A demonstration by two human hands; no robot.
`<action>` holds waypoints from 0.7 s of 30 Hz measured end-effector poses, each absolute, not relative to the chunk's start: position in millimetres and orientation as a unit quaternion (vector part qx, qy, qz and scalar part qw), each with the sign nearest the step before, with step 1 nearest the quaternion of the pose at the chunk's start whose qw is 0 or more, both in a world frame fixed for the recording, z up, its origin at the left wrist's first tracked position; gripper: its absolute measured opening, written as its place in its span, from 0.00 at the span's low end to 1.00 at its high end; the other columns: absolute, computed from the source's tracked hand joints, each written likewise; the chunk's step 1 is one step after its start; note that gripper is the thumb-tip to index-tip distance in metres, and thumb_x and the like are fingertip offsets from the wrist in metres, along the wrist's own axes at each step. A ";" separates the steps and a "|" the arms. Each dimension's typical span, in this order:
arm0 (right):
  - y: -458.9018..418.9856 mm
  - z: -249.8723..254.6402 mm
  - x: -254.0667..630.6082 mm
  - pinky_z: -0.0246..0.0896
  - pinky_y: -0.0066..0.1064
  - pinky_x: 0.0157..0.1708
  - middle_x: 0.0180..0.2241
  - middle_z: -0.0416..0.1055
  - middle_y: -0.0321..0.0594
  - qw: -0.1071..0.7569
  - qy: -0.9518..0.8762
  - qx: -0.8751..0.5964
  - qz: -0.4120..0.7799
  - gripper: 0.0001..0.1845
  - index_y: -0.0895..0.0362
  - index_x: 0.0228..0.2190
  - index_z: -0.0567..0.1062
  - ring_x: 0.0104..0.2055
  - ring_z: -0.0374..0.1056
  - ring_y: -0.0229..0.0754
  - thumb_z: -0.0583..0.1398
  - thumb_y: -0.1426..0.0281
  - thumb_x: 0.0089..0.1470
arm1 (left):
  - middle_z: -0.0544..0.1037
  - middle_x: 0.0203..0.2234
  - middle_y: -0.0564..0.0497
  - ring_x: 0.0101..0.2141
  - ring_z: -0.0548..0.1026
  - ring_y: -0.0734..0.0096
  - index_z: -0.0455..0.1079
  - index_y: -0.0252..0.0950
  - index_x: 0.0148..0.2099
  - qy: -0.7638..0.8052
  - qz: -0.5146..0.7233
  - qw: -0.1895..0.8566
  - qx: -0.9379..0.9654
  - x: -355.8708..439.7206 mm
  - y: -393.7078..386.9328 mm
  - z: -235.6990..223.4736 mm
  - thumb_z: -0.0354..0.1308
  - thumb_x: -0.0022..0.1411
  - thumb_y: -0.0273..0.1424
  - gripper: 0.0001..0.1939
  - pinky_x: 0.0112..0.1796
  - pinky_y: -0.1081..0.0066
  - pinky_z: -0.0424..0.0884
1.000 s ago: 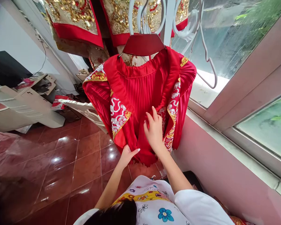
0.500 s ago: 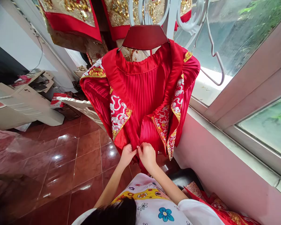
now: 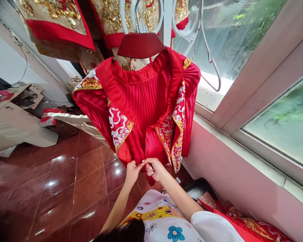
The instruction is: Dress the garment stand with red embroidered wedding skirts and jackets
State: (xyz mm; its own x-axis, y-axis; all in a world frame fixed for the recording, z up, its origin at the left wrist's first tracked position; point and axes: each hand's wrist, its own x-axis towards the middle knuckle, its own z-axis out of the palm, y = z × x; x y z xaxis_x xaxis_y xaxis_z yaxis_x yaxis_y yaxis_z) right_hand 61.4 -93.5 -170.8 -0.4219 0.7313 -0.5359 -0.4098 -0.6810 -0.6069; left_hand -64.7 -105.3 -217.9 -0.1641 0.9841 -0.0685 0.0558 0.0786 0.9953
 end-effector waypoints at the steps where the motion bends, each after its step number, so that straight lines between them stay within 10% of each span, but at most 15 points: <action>1: -90.8 -166.6 60.2 0.28 0.21 0.13 0.07 0.46 0.24 0.351 -0.181 -0.412 0.821 0.06 0.60 0.14 0.67 0.13 0.34 0.25 0.59 0.72 0.34 | 0.65 0.13 0.58 0.17 0.58 0.81 0.67 0.31 0.21 0.575 0.505 0.454 0.456 -65.1 -106.0 -217.9 0.63 0.45 0.36 0.13 0.20 0.77 0.56; 14: -72.0 -98.7 50.5 0.31 0.22 0.13 0.06 0.49 0.26 0.509 -0.287 -0.372 0.722 0.06 0.60 0.13 0.70 0.11 0.38 0.25 0.59 0.71 0.34 | 0.76 0.28 0.49 0.33 0.73 0.65 0.69 0.34 0.32 0.583 0.534 0.302 0.532 -64.2 -90.3 -190.4 0.62 0.46 0.33 0.10 0.37 0.69 0.69; 21: -63.5 -108.4 56.8 0.30 0.19 0.11 0.07 0.45 0.24 0.420 -0.163 -0.283 0.847 0.07 0.60 0.14 0.67 0.12 0.34 0.25 0.58 0.73 0.38 | 0.67 0.15 0.54 0.20 0.64 0.74 0.62 0.36 0.19 0.601 0.499 0.234 0.578 -61.2 -69.5 -165.2 0.55 0.53 0.31 0.12 0.27 0.73 0.63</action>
State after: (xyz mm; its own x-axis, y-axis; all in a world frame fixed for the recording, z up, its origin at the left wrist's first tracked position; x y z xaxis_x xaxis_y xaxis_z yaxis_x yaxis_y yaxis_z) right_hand 56.8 -63.5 -108.4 -0.4868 0.8033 -0.3432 -0.6188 -0.5944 -0.5135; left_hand -61.2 -69.5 -165.2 -0.2223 0.9289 0.2960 0.4615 -0.1672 0.8712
